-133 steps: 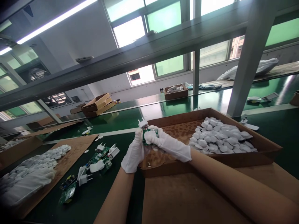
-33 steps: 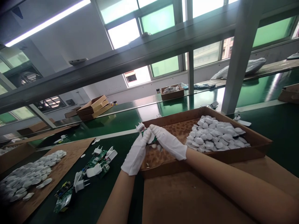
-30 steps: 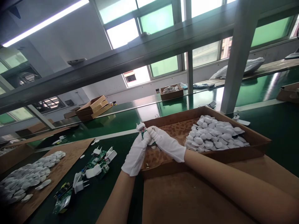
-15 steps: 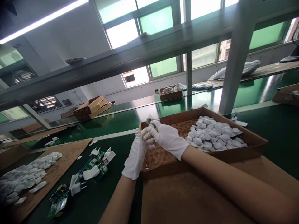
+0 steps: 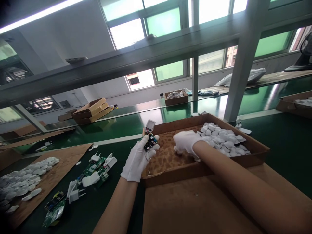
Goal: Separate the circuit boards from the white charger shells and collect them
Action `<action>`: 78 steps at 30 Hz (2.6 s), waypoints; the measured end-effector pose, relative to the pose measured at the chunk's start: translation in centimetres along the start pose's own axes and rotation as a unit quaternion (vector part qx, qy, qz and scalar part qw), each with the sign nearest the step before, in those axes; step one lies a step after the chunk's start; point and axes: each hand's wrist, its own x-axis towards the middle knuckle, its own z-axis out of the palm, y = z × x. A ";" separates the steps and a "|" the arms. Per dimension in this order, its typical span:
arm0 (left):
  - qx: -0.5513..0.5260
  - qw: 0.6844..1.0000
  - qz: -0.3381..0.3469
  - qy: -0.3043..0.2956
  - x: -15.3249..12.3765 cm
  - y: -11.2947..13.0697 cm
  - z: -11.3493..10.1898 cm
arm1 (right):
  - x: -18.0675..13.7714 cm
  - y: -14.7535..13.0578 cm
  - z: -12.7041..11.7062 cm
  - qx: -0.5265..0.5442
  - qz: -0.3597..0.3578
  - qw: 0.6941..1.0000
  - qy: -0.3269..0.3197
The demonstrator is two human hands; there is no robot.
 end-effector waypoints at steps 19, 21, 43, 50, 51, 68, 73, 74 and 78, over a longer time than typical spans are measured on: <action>0.015 0.997 0.068 0.032 0.2 -0.7 0.3 | -1.1 -2.0 -0.6 0.351 -0.325 0.850 0.220; 0.027 0.996 0.076 0.026 0.1 -0.8 0.3 | -1.0 -2.5 0.0 0.381 -0.323 0.838 0.220; 0.130 0.981 0.141 -0.036 1.3 -2.1 -0.6 | -0.4 -2.9 1.8 0.230 -0.295 0.872 0.316; 0.159 0.973 0.169 0.002 1.4 -2.1 -0.8 | -2.5 -3.4 0.0 0.000 -0.242 0.934 0.264; 0.160 0.971 0.178 0.004 1.5 -2.1 -1.0 | -2.7 -3.6 0.1 -0.022 -0.233 0.934 0.268; 0.091 0.966 0.241 0.037 1.5 -1.9 -0.7 | -0.3 -4.0 2.3 0.483 -0.263 0.817 0.171; 0.045 0.987 0.155 -0.018 0.3 -0.9 0.1 | 0.0 -4.1 3.3 0.498 -0.313 0.802 0.097; 0.035 0.989 0.139 -0.030 0.1 -0.7 0.2 | 0.0 -4.2 3.4 0.494 -0.303 0.807 0.111; 0.052 0.988 0.127 -0.072 -0.3 -0.6 0.5 | 0.5 -4.8 4.1 0.493 -0.213 0.812 0.229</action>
